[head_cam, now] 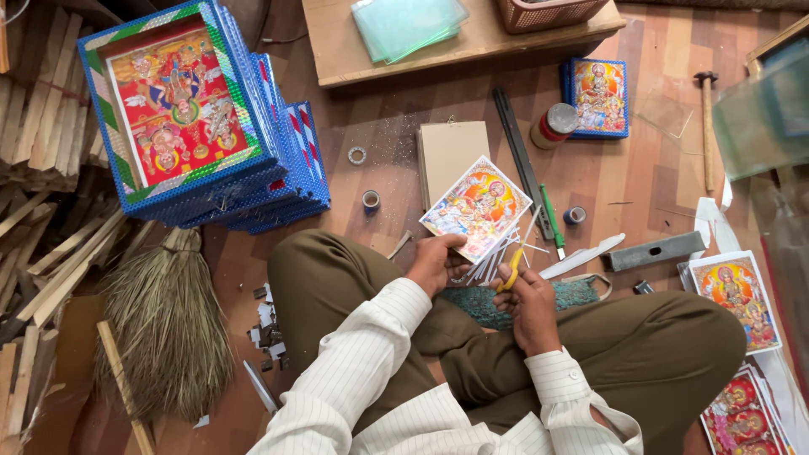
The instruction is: The person sits on the floor and trims a printed deity image with scissors, then places the image into a blue beaded picture frame and folds the frame edges over it to secure it. They handle the frame, image, and a stack of backing boards on the floor.
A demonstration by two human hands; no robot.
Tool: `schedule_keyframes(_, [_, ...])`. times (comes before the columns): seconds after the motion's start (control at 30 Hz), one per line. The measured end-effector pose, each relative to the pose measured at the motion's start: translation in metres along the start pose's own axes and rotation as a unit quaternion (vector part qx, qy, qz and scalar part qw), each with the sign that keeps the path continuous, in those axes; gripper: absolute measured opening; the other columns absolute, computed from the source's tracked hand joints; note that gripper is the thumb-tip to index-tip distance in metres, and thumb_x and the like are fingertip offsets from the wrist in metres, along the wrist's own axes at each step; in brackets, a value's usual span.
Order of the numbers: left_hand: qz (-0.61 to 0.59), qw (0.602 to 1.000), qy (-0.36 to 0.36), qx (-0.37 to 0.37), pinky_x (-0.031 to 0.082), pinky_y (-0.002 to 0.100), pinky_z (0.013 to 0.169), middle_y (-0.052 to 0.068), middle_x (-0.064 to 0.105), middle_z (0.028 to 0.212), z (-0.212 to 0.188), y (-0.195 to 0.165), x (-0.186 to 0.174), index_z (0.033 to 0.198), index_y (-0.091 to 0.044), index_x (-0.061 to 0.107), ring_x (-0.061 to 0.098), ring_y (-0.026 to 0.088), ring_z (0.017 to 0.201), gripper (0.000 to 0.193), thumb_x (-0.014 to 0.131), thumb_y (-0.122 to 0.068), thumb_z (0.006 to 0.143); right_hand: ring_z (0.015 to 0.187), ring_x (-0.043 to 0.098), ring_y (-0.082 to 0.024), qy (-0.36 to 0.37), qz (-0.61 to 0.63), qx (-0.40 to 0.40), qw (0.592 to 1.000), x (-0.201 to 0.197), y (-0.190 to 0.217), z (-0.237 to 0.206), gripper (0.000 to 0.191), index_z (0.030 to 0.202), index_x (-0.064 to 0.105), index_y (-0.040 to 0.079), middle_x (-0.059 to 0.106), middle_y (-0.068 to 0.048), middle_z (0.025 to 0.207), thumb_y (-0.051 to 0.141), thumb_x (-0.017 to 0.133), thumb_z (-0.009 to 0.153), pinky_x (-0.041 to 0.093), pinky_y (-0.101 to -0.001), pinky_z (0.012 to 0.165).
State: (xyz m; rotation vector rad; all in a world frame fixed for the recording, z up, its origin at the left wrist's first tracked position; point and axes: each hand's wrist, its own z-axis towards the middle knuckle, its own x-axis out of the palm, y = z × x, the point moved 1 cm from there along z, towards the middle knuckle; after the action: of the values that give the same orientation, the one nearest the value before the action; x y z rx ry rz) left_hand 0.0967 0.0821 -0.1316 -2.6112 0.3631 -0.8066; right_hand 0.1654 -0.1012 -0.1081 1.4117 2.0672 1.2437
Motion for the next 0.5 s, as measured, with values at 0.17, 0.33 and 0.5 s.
schedule_keyframes(0.17, [-0.076, 0.991, 0.079, -0.08, 0.066, 0.037, 0.067, 0.017, 0.073, 0.09, 0.013, 0.003, -0.001, 0.102, 0.004, 0.066, 0.074, 0.028, 0.075, 0.02, 0.068, -0.008, 0.088, 0.058, 0.063, -0.01, 0.031, -0.005, 0.014, 0.999, 0.003, -0.003, -0.004, 0.025, 0.101, 0.07, 0.004, 0.072, -0.005, 0.08, 0.026, 0.073, 0.091, 0.048, -0.0221, 0.053])
schedule_keyframes(0.33, [-0.001, 0.996, 0.082, -0.044, 0.066, 0.036, 0.067, 0.014, 0.074, 0.093, 0.014, 0.007, 0.002, 0.109, 0.001, 0.066, 0.075, 0.025, 0.077, 0.023, 0.066, -0.015, 0.092, 0.057, 0.063, -0.01, 0.025, -0.009, 0.025, 0.999, 0.003, -0.004, -0.002, 0.025, 0.101, 0.07, 0.004, 0.073, -0.005, 0.08, 0.026, 0.073, 0.09, 0.047, -0.0227, 0.053])
schedule_keyframes(0.5, [-0.007, 0.98, 0.102, 0.17, 0.063, 0.039, 0.065, 0.016, 0.074, 0.099, 0.009, -0.003, 0.014, 0.116, 0.006, 0.065, 0.074, 0.027, 0.079, 0.028, 0.067, -0.016, 0.099, 0.061, 0.063, -0.013, 0.04, 0.022, -0.005, 0.999, 0.004, -0.004, -0.004, 0.035, 0.112, 0.07, -0.001, 0.073, -0.009, 0.082, 0.028, 0.07, 0.093, 0.049, -0.0251, 0.056])
